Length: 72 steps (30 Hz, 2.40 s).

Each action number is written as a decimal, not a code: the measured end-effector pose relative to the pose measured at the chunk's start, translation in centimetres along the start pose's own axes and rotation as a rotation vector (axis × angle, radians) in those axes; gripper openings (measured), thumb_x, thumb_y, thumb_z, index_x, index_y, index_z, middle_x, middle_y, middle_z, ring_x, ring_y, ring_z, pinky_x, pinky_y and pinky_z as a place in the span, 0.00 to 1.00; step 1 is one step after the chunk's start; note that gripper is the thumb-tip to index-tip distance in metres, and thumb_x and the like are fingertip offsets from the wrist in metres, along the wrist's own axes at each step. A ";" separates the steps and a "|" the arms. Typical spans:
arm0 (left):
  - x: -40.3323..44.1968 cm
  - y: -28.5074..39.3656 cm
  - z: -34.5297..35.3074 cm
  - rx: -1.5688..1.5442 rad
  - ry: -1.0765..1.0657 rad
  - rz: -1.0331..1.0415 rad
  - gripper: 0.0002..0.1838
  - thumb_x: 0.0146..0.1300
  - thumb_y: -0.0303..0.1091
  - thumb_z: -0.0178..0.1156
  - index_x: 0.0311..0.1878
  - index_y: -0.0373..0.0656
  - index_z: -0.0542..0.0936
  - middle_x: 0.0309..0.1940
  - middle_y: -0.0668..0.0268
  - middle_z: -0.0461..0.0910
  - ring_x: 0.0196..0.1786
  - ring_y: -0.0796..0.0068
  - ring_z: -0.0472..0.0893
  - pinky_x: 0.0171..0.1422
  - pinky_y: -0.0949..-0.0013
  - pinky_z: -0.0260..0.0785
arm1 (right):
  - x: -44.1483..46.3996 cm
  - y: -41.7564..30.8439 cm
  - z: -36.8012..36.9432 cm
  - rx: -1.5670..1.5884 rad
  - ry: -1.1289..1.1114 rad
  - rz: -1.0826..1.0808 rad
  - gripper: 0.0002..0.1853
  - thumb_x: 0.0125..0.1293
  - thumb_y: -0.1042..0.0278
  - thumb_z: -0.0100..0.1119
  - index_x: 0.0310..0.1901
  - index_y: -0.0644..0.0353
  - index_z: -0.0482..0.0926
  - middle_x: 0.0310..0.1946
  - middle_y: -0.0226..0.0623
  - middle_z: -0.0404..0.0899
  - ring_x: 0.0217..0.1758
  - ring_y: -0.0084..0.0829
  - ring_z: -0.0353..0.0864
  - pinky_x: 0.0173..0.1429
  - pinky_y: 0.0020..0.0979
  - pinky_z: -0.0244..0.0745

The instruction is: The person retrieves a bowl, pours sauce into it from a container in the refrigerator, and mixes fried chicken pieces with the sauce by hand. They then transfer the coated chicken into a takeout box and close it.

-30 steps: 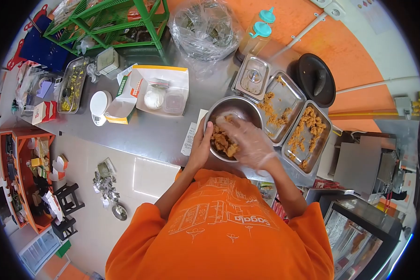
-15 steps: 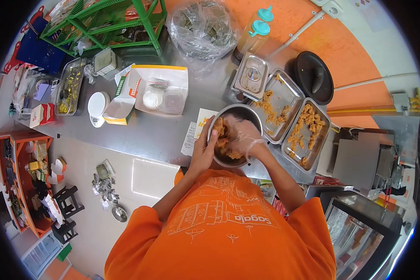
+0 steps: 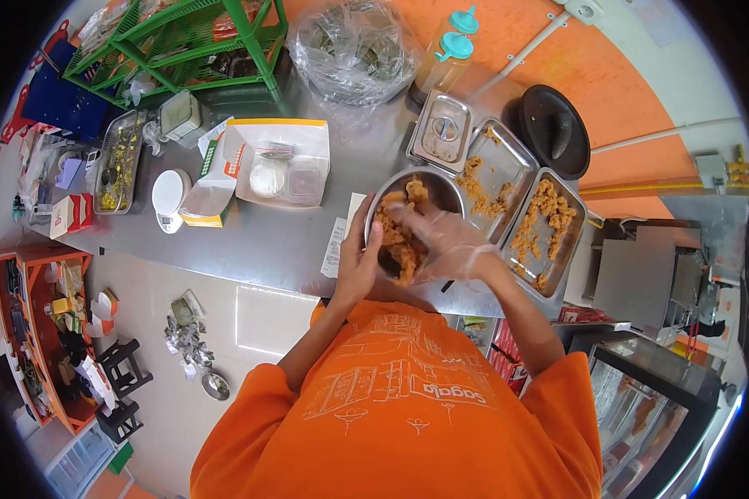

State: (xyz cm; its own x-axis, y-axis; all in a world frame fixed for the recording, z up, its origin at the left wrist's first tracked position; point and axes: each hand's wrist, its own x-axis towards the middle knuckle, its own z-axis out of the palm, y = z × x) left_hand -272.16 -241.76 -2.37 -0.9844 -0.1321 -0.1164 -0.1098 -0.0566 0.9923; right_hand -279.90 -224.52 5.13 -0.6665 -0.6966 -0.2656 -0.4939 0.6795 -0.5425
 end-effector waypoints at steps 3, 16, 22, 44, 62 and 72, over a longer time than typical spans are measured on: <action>-0.4 -2.0 -0.2 -0.097 -0.005 -0.132 0.30 0.80 0.48 0.44 0.75 0.38 0.62 0.70 0.54 0.68 0.74 0.64 0.63 0.77 0.64 0.53 | 1.0 2.0 3.8 -0.023 -0.052 0.010 0.38 0.49 0.68 0.73 0.64 0.49 0.68 0.47 0.53 0.80 0.51 0.56 0.81 0.54 0.48 0.77; 0.2 -0.8 -0.4 -0.238 0.061 -0.159 0.33 0.80 0.52 0.43 0.75 0.35 0.61 0.69 0.54 0.67 0.72 0.66 0.65 0.76 0.64 0.54 | -0.1 -0.6 2.1 -0.157 0.249 -0.125 0.26 0.59 0.74 0.65 0.60 0.44 0.77 0.56 0.51 0.75 0.55 0.50 0.79 0.55 0.44 0.79; 0.1 -1.4 -0.1 -0.150 0.043 -0.084 0.32 0.79 0.49 0.45 0.76 0.36 0.59 0.71 0.52 0.66 0.73 0.64 0.65 0.77 0.64 0.54 | 0.4 -3.1 -2.0 0.111 0.213 0.171 0.39 0.53 0.67 0.71 0.68 0.55 0.67 0.59 0.60 0.73 0.64 0.59 0.72 0.68 0.45 0.71; 0.7 -0.4 -0.3 -0.288 0.119 -0.110 0.33 0.79 0.52 0.45 0.76 0.37 0.60 0.69 0.53 0.69 0.72 0.65 0.66 0.76 0.65 0.55 | 1.3 -0.4 -3.0 0.212 0.129 -0.098 0.33 0.51 0.65 0.71 0.63 0.48 0.75 0.63 0.52 0.74 0.57 0.55 0.79 0.61 0.42 0.75; 0.4 0.0 0.2 -0.157 0.126 -0.144 0.31 0.80 0.50 0.44 0.76 0.37 0.61 0.71 0.54 0.67 0.73 0.63 0.65 0.77 0.64 0.54 | 1.8 -3.7 1.5 -0.433 0.327 0.058 0.33 0.52 0.73 0.63 0.63 0.40 0.75 0.50 0.44 0.78 0.48 0.48 0.83 0.46 0.44 0.79; 0.2 -1.1 -0.3 -0.153 0.099 -0.063 0.32 0.80 0.49 0.44 0.75 0.35 0.61 0.70 0.53 0.67 0.72 0.64 0.66 0.76 0.65 0.55 | 1.6 -1.3 -1.7 -0.020 -0.030 0.063 0.47 0.48 0.55 0.76 0.70 0.55 0.65 0.58 0.55 0.75 0.59 0.55 0.78 0.64 0.43 0.73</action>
State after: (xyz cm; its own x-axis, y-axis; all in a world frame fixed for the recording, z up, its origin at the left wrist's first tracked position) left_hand -272.16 -241.97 -3.45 -0.9571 -0.2198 -0.1890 -0.1410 -0.2169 0.9660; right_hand -281.26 -226.18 6.74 -0.6797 -0.6589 -0.3224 -0.4627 0.7262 -0.5085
